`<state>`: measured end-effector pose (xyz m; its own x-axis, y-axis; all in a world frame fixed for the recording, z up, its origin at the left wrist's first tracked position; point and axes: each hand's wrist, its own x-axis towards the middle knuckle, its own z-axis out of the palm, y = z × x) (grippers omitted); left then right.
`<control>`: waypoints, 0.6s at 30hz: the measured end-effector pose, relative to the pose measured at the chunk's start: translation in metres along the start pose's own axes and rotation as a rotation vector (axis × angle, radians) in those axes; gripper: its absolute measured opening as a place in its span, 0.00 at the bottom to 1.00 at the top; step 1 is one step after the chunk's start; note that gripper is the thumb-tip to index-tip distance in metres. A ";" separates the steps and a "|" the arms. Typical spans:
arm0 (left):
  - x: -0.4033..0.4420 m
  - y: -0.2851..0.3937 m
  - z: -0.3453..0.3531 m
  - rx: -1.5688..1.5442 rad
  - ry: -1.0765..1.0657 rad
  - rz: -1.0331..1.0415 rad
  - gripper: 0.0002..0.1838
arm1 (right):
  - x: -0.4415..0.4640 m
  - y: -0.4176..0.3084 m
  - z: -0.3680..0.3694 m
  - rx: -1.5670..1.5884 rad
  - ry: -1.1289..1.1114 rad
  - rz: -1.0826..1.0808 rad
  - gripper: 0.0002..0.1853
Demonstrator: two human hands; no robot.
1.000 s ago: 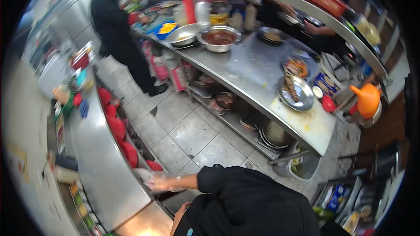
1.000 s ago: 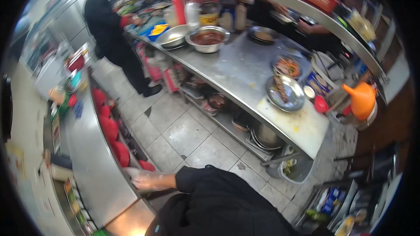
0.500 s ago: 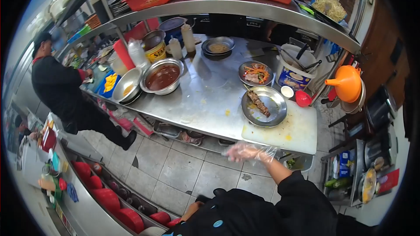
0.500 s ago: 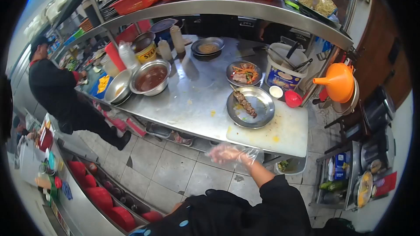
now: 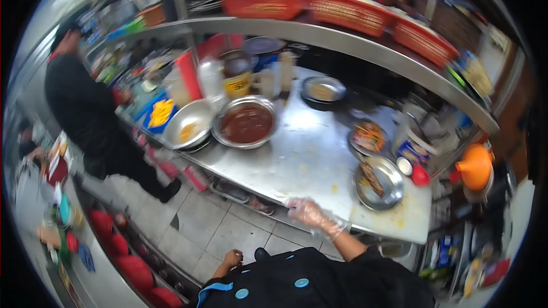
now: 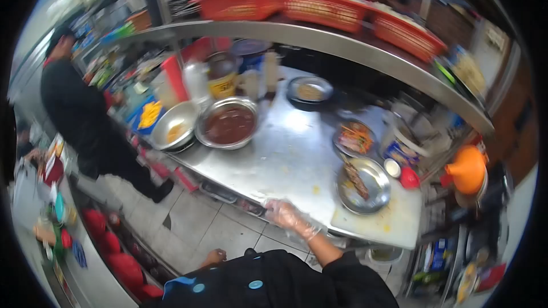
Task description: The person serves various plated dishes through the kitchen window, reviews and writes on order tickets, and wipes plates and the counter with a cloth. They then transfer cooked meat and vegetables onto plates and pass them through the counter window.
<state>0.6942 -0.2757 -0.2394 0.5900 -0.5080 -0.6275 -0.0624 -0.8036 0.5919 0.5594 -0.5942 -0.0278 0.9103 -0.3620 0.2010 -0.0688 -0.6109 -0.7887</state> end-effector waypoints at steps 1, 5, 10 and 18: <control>0.008 -0.015 -0.002 -0.108 -0.012 -0.051 0.11 | 0.013 -0.008 0.019 0.011 -0.364 0.148 0.22; 0.003 -0.066 0.000 0.677 -0.213 0.295 0.14 | 0.036 -0.009 0.119 -0.055 -0.850 0.127 0.22; -0.044 -0.101 0.076 -1.011 -0.125 -0.737 0.25 | 0.058 0.036 0.191 -0.200 -1.276 -0.124 0.20; -0.115 -0.188 0.154 -1.992 1.160 -0.815 0.19 | 0.136 0.018 0.291 -0.873 -1.650 -0.597 0.19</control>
<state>0.5141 -0.1140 -0.3567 0.1546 0.4600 -0.8744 0.3923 0.7837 0.4816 0.8012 -0.4494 -0.1841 0.2818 0.5748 -0.7682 0.6627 -0.6956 -0.2774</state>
